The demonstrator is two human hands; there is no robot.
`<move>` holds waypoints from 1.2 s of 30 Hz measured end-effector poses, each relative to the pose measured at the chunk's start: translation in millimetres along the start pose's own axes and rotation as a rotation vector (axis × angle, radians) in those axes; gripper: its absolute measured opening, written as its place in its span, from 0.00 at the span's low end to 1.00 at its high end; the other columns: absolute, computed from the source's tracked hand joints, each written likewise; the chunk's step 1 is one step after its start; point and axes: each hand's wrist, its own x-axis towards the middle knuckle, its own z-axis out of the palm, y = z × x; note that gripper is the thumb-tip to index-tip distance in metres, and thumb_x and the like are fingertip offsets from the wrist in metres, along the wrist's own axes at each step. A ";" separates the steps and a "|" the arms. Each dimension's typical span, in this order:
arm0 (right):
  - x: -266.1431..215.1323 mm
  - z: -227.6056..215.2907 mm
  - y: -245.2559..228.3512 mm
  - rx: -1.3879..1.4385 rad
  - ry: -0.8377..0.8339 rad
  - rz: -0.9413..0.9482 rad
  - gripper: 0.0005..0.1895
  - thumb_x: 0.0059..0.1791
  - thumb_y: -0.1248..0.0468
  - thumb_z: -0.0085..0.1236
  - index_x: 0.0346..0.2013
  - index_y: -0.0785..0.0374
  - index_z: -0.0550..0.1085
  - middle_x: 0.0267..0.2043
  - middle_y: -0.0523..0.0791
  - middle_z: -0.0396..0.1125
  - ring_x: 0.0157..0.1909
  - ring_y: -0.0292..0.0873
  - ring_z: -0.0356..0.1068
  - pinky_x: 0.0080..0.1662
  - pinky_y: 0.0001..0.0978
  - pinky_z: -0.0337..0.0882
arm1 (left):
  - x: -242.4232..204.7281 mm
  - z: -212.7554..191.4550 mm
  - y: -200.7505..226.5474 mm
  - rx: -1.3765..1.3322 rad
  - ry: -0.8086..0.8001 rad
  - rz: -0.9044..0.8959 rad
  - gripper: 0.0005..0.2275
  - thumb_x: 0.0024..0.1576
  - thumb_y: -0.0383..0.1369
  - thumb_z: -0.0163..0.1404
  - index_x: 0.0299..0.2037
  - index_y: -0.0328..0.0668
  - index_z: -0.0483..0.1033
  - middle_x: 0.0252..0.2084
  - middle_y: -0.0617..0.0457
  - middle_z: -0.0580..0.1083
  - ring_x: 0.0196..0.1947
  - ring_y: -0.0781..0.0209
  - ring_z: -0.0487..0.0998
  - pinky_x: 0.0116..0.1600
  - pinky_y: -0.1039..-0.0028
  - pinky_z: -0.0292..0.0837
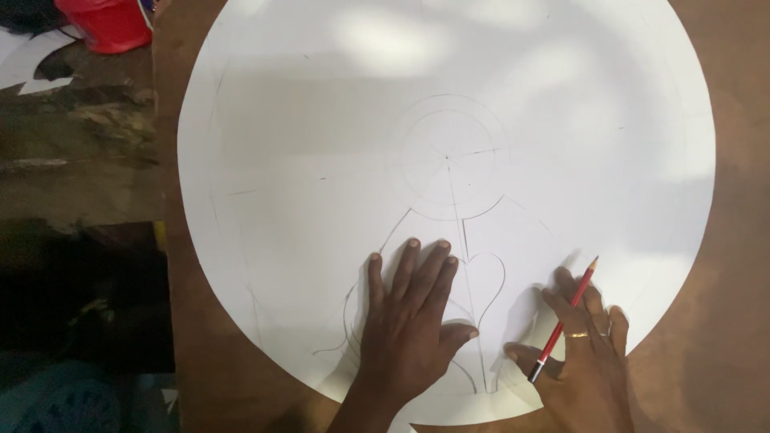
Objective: The person is using a pencil and a paper template to trace or draw a design onto a large circular white sheet.
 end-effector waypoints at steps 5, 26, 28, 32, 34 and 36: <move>0.4 -0.2 -1.7 -0.041 -0.004 0.010 0.44 0.34 0.48 0.69 0.59 0.65 0.67 0.71 0.56 0.57 0.75 0.59 0.50 0.68 0.62 0.43 | 6.2 -1.7 1.7 -0.014 -0.026 -0.005 0.37 0.49 0.49 0.61 0.66 0.34 0.65 0.74 0.46 0.58 0.75 0.42 0.51 0.72 0.32 0.36; 3.4 -4.9 -8.0 -0.056 -0.036 0.028 0.43 0.34 0.50 0.71 0.58 0.65 0.68 0.71 0.55 0.56 0.75 0.56 0.48 0.67 0.58 0.45 | 11.3 2.6 -2.7 0.014 -0.085 0.050 0.36 0.52 0.52 0.58 0.66 0.36 0.66 0.75 0.47 0.57 0.77 0.44 0.46 0.72 0.32 0.34; 3.1 -4.7 -8.6 -0.067 -0.057 0.047 0.43 0.34 0.49 0.71 0.57 0.65 0.68 0.71 0.55 0.55 0.75 0.56 0.47 0.67 0.57 0.45 | 12.4 2.6 -3.4 0.013 -0.101 0.051 0.36 0.52 0.52 0.58 0.66 0.36 0.66 0.75 0.47 0.57 0.77 0.44 0.45 0.72 0.31 0.34; 4.9 -8.4 -16.6 -0.036 -0.057 0.110 0.43 0.33 0.49 0.70 0.58 0.63 0.69 0.72 0.53 0.55 0.75 0.56 0.47 0.67 0.54 0.48 | 13.3 4.1 -4.1 0.018 -0.118 0.055 0.37 0.51 0.52 0.57 0.66 0.35 0.65 0.75 0.47 0.56 0.77 0.44 0.46 0.72 0.31 0.34; 5.2 -8.6 -17.0 -0.021 -0.068 0.153 0.43 0.32 0.50 0.70 0.58 0.61 0.69 0.73 0.52 0.55 0.74 0.56 0.47 0.66 0.52 0.50 | 12.9 4.1 -4.3 0.021 -0.115 0.058 0.37 0.51 0.52 0.57 0.66 0.35 0.65 0.75 0.47 0.56 0.77 0.44 0.46 0.72 0.31 0.34; 4.1 -6.5 -12.6 -0.061 -0.055 0.080 0.43 0.33 0.49 0.71 0.58 0.63 0.69 0.71 0.53 0.56 0.75 0.54 0.48 0.68 0.55 0.46 | 12.5 3.3 -4.5 0.018 -0.108 0.065 0.37 0.52 0.52 0.57 0.67 0.35 0.65 0.75 0.47 0.56 0.77 0.43 0.46 0.73 0.32 0.33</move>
